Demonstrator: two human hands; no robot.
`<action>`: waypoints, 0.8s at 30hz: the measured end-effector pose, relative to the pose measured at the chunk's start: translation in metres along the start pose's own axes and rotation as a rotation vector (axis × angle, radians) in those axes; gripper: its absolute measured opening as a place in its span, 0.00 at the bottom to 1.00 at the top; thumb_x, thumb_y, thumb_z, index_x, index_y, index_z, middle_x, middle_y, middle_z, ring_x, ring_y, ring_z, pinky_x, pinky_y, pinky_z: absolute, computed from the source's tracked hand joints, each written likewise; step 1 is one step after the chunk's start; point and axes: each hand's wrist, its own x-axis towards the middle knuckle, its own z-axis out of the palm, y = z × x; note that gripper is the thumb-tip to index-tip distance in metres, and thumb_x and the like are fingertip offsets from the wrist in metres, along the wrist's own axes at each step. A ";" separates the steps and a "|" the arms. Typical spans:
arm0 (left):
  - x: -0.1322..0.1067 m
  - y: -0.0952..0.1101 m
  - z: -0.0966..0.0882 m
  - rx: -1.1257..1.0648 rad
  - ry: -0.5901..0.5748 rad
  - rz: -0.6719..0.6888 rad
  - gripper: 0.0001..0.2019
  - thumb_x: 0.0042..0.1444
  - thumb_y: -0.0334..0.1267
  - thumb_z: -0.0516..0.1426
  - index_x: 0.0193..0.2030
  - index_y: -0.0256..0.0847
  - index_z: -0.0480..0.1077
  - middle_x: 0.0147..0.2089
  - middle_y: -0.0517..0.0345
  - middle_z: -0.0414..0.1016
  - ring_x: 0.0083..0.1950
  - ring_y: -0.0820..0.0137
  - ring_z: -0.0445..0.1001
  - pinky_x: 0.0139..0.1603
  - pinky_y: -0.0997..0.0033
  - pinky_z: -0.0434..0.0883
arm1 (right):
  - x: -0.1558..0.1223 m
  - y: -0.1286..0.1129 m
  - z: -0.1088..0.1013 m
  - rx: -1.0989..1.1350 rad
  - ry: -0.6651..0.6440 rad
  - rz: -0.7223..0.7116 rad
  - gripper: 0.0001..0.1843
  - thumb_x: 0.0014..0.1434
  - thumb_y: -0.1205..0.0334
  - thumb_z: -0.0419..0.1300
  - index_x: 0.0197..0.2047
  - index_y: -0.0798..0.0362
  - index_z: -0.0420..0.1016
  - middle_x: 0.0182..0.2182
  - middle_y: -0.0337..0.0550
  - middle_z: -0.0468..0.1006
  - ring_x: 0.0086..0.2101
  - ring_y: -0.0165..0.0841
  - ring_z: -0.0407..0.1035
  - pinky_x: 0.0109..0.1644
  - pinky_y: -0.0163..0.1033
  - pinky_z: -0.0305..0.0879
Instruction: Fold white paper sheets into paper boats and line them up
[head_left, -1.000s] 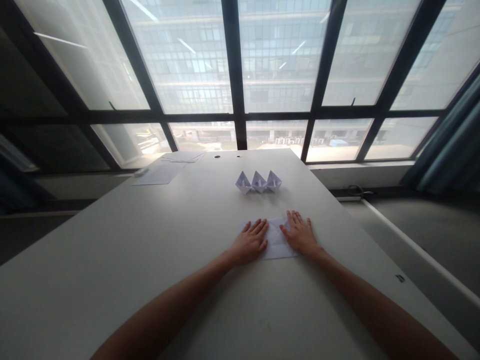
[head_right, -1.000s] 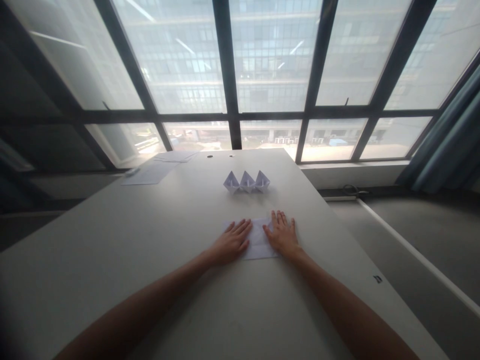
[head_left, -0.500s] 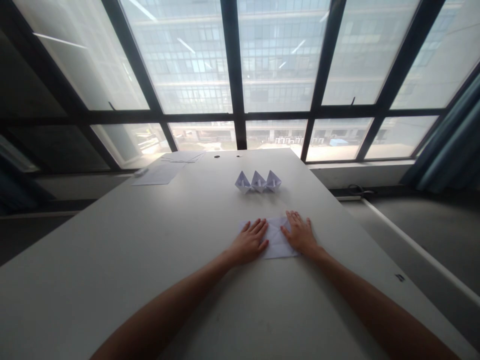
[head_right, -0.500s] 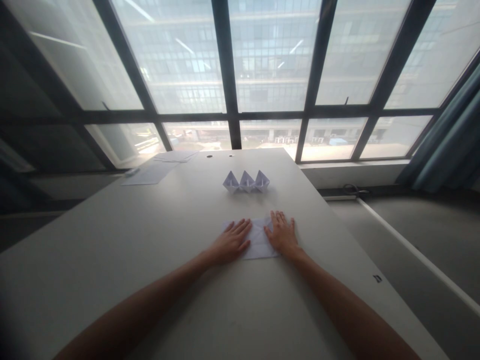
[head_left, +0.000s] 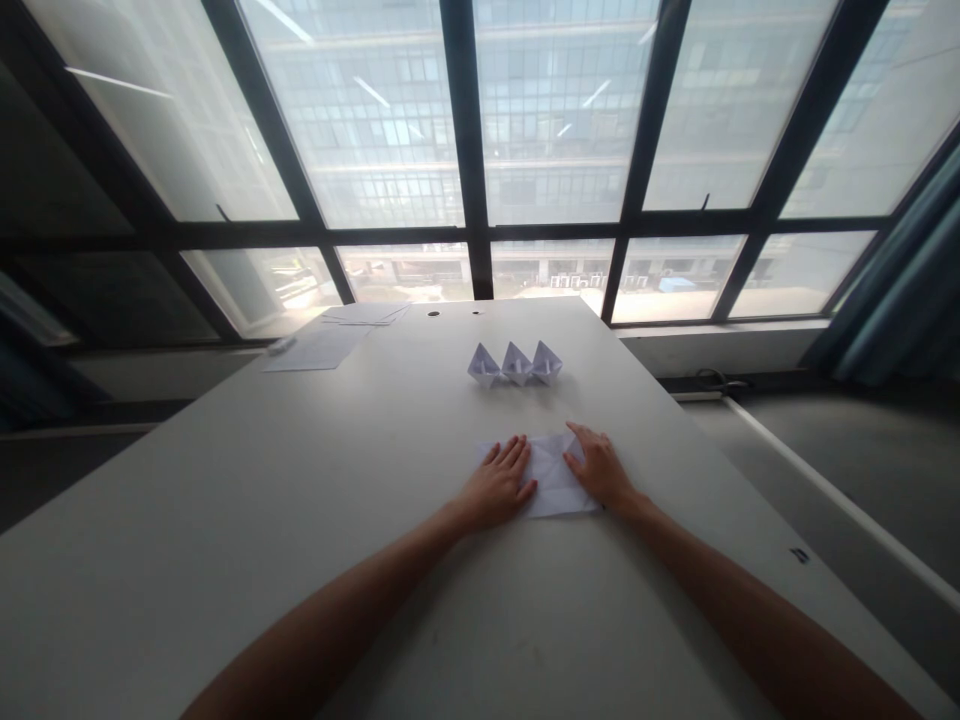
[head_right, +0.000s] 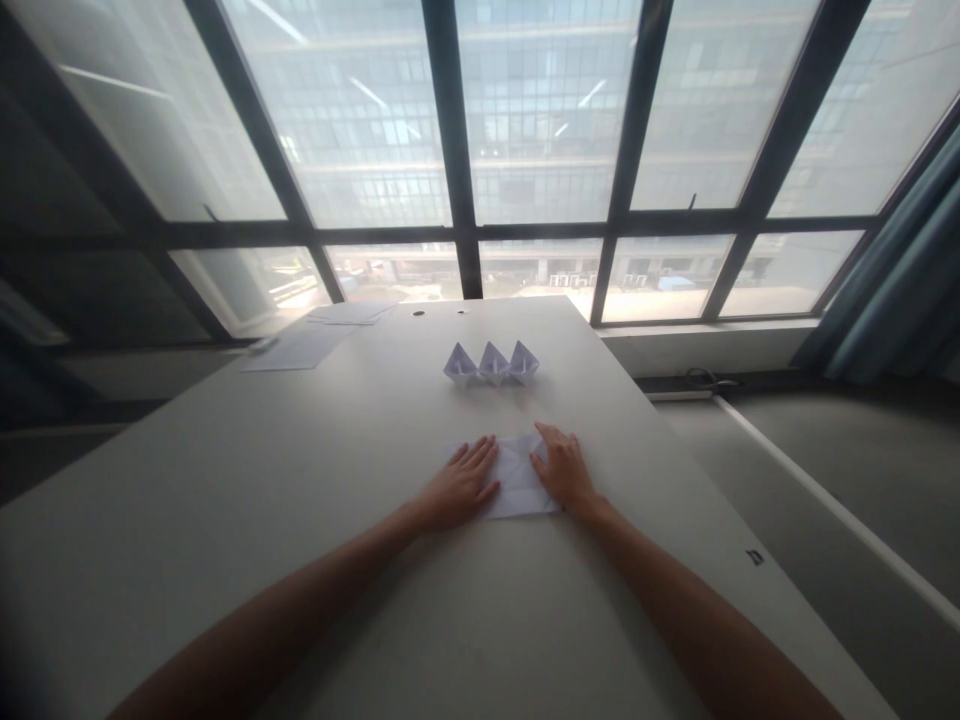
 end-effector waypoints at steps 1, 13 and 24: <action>0.000 0.000 0.000 0.000 -0.002 -0.001 0.34 0.68 0.55 0.37 0.72 0.32 0.44 0.74 0.43 0.39 0.74 0.63 0.36 0.71 0.58 0.40 | 0.001 -0.001 -0.001 0.038 0.029 -0.023 0.28 0.60 0.63 0.52 0.64 0.57 0.60 0.59 0.52 0.69 0.59 0.39 0.61 0.65 0.50 0.50; 0.001 -0.002 0.001 -0.015 0.003 -0.002 0.34 0.67 0.55 0.39 0.72 0.35 0.42 0.74 0.45 0.38 0.74 0.62 0.36 0.71 0.57 0.40 | -0.005 -0.021 -0.014 0.593 0.156 -0.216 0.21 0.64 0.58 0.52 0.60 0.50 0.64 0.50 0.48 0.76 0.46 0.37 0.72 0.51 0.45 0.69; 0.002 -0.002 0.001 -0.001 -0.009 -0.027 0.29 0.66 0.42 0.42 0.71 0.33 0.45 0.74 0.46 0.42 0.74 0.63 0.39 0.71 0.57 0.43 | -0.007 -0.020 -0.010 0.416 -0.132 -0.340 0.13 0.65 0.57 0.54 0.40 0.51 0.80 0.36 0.45 0.81 0.37 0.36 0.74 0.46 0.40 0.68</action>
